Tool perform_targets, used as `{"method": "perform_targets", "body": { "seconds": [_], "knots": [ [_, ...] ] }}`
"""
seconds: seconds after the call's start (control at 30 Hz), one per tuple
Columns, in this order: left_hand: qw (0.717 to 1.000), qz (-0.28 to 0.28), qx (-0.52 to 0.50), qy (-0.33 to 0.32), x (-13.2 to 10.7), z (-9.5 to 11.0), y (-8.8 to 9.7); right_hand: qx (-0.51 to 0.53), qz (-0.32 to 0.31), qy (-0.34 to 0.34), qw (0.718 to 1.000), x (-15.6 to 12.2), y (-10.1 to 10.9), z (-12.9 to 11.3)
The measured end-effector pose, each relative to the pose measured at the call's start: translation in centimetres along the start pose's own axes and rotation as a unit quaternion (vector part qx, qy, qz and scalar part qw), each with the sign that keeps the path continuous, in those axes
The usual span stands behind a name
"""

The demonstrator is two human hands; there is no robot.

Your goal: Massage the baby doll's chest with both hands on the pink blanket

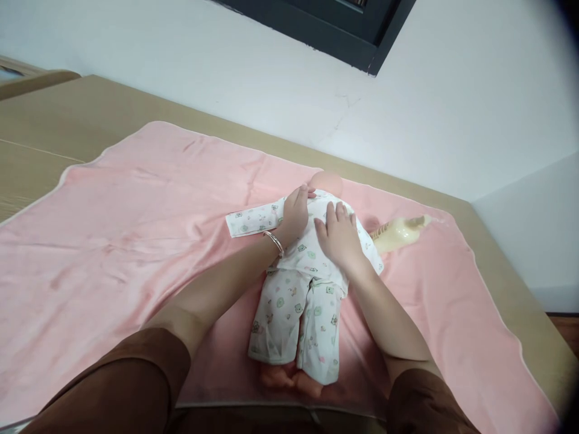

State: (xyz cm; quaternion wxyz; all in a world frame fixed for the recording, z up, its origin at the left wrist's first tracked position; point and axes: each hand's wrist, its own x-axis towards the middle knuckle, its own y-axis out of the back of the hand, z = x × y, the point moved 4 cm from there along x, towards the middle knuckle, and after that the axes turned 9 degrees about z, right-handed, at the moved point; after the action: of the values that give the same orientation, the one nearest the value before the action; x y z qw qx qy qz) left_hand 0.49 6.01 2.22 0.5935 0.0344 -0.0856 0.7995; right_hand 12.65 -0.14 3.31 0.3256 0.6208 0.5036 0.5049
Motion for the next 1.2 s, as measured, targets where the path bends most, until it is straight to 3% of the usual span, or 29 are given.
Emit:
{"method": "perform_targets", "body": {
  "seconds": [0.13,0.23,0.37,0.47,0.6,0.7,0.8,0.87,1.0,1.1,1.2],
  "knots": [
    [1.0,0.004,-0.022,0.0,-0.1,-0.5,0.0,0.008,-0.04,0.121,0.992,-0.2,-0.1,-1.5],
    [0.999,0.002,-0.035,-0.009,-0.2,-0.9,0.0,0.042,-0.053,0.166,0.984,1.3,-0.3,-0.2],
    [0.999,0.005,-0.001,-0.033,-0.4,-0.5,0.2,0.049,-0.014,0.048,0.998,2.1,-0.5,1.5],
    [1.0,0.012,0.012,-0.023,-0.5,-0.2,0.2,0.018,0.006,0.007,1.0,0.5,-0.5,0.2],
    [1.0,0.013,-0.009,-0.021,-0.6,-0.3,0.1,0.009,-0.041,0.142,0.989,-0.4,-0.4,-1.9],
    [0.999,0.005,-0.027,-0.026,-0.5,-0.8,0.0,0.052,-0.054,0.189,0.979,1.2,-0.3,-0.6],
    [0.999,0.003,-0.02,-0.048,-0.4,-0.8,0.0,0.094,-0.026,0.161,0.982,2.6,-0.2,1.4],
    [0.998,0.0,-0.007,-0.063,-0.3,-0.7,0.0,0.077,0.004,0.1,0.992,2.7,0.0,2.0],
    [0.996,-0.018,0.049,-0.074,-0.3,-0.6,-0.2,-0.036,0.043,-0.015,0.998,1.2,0.8,1.0],
    [0.985,-0.026,0.124,-0.118,-0.5,-0.6,-0.3,-0.103,0.035,-0.032,0.994,0.3,1.4,-0.1],
    [0.955,-0.052,0.221,-0.189,-0.9,-0.6,-0.8,-0.13,0.016,-0.043,0.991,0.7,1.4,0.2]
  ]
}}
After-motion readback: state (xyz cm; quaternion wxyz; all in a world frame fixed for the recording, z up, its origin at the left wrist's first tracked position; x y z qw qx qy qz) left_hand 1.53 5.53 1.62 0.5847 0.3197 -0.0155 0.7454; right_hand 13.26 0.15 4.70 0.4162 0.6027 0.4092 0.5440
